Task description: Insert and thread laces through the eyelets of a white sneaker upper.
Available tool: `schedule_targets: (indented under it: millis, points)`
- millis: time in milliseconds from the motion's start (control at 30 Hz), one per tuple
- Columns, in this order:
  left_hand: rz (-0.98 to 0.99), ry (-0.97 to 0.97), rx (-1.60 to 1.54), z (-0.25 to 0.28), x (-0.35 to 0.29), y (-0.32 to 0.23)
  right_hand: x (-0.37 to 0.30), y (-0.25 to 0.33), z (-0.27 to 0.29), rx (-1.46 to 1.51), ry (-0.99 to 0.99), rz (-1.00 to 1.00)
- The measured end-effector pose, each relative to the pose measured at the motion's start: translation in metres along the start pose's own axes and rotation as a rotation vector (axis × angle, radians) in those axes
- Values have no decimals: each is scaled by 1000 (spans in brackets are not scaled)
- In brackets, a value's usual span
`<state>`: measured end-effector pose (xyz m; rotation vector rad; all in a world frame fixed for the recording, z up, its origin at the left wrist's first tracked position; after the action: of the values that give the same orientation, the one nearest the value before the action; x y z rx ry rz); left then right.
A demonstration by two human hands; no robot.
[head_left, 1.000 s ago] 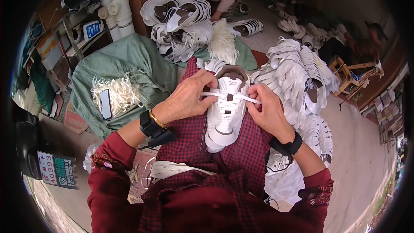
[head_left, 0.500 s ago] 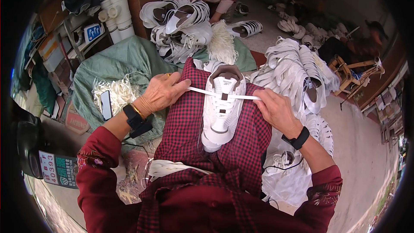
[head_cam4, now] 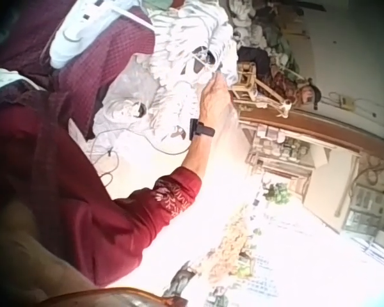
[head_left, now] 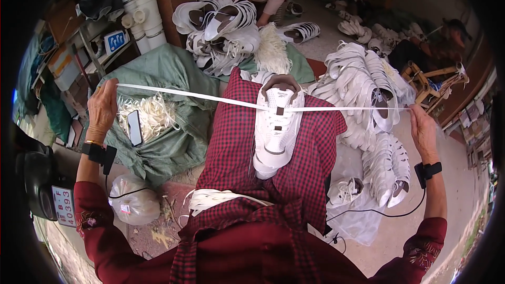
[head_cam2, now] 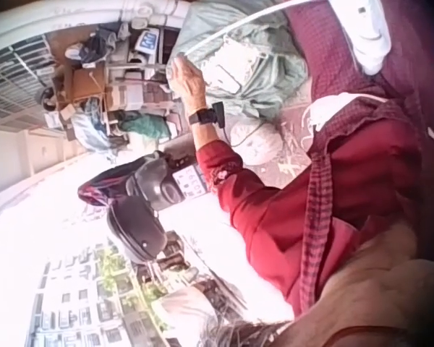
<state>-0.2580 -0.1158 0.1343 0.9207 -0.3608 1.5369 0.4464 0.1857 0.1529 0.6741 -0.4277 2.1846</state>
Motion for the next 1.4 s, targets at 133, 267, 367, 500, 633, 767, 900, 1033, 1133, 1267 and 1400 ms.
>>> schedule_targets:
  millis: [133, 267, 367, 500, 633, 767, 900, 1033, 1133, 1267, 1400]
  points:
    - [83, -98, 92, 24, -18, 34, -20, -31, 36, -132, 18, -199]
    - [63, -281, 165, 54, -11, -4, -33, -14, 53, -339, -206, -183]
    - [263, -482, 90, 63, -18, -31, -47, 11, 54, -328, -468, -149]
    - [393, -753, -555, 32, 2, -100, -39, 100, -5, 665, -643, -480]
    - [443, -340, -1026, -16, 37, -187, 4, 176, -82, 1293, -235, -390]
    - [481, -92, -1410, -72, 51, -246, 39, 214, -113, 1332, -27, -316]
    - [443, 3, -1563, -97, 55, -282, 47, 216, -133, 1207, 118, -300]
    - [427, -26, -1620, -105, 56, -288, 45, 215, -135, 1244, 155, -271]
    - [430, 12, -1624, -101, 54, -286, 50, 214, -133, 1221, 194, -296]
    - [460, 22, -1698, -99, 49, -287, 61, 216, -127, 1273, 307, -338]
    - [458, 55, -1703, -99, 53, -289, 80, 215, -128, 1244, 466, -414]
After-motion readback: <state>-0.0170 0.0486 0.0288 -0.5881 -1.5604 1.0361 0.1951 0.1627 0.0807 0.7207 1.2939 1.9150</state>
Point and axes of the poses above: each hand's wrist, its own x-axis towards the middle knuckle, its own z-axis out of the back of the hand, y = z × x, the point moved 2 cm from there along x, towards the middle knuckle, and after that the axes turned 2 degrees about -z, right-handed, at the moved point
